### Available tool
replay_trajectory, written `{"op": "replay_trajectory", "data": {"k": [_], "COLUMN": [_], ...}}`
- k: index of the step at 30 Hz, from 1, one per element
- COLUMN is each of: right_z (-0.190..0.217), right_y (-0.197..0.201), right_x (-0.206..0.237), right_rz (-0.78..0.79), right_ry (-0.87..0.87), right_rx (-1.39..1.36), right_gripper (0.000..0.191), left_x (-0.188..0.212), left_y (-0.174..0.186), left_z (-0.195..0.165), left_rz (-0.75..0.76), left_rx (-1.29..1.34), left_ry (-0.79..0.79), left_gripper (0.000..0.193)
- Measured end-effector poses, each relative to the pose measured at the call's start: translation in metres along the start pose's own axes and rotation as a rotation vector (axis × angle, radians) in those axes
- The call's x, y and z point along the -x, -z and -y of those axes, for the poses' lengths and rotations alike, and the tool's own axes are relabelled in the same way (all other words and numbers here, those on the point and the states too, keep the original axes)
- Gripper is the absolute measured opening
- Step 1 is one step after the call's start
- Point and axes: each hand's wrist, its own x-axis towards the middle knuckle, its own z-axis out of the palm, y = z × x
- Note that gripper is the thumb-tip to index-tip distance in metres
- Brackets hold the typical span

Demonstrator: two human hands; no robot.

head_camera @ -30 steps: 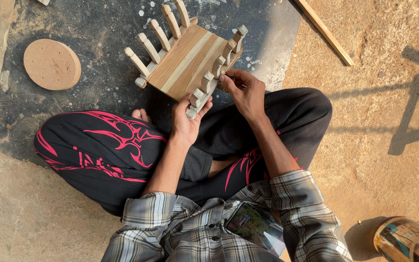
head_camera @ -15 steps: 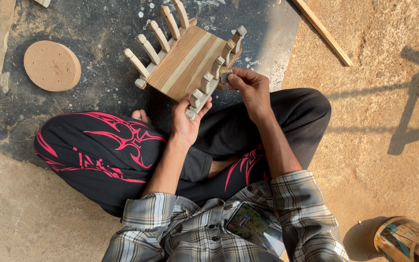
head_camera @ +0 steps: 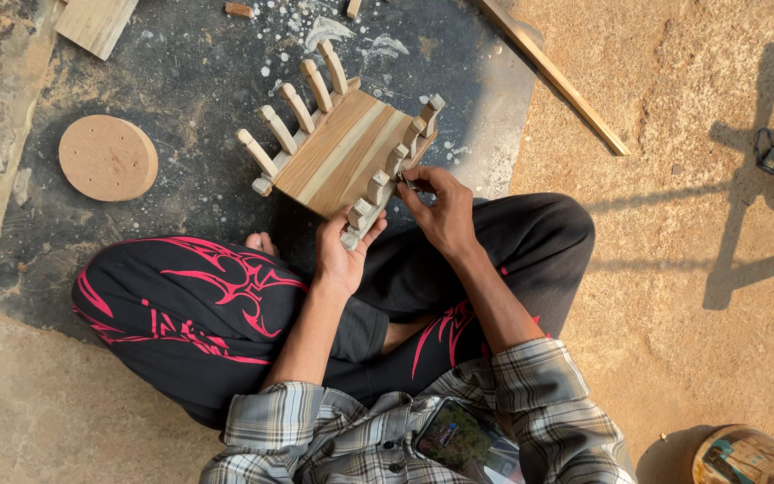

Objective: The person sits on the floor and assembles a small wooden rack by inserting dowels into pre-drilled holes. They hold the rack with one hand and use the other to push and align the dowels into place.

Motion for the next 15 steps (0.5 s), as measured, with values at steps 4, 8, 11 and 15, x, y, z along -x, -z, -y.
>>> {"op": "replay_trajectory", "data": {"k": [4,8,11,15], "right_z": [0.005,0.003,-0.001,-0.005], "right_y": [0.001,0.001,-0.001,-0.002], "right_x": [0.001,0.001,0.002,0.001], "right_rz": [0.032,-0.015,0.029,0.037], "right_ry": [-0.069,0.116,0.089,-0.008], "right_rx": [0.045,0.122,0.091,0.051], "right_gripper": [0.021,0.020,0.018,0.018], "left_x": [0.001,0.001,0.001,0.002], "left_y": [0.002,0.003,0.002,0.001], "left_z": [0.000,0.000,-0.001,-0.002], "left_rz": [0.012,0.020,0.016,0.013], "left_rx": [-0.005,-0.016,-0.017,-0.018], "left_ry": [-0.007,-0.023,-0.018,-0.015], "left_gripper": [0.032,0.032,0.032,0.032]}}
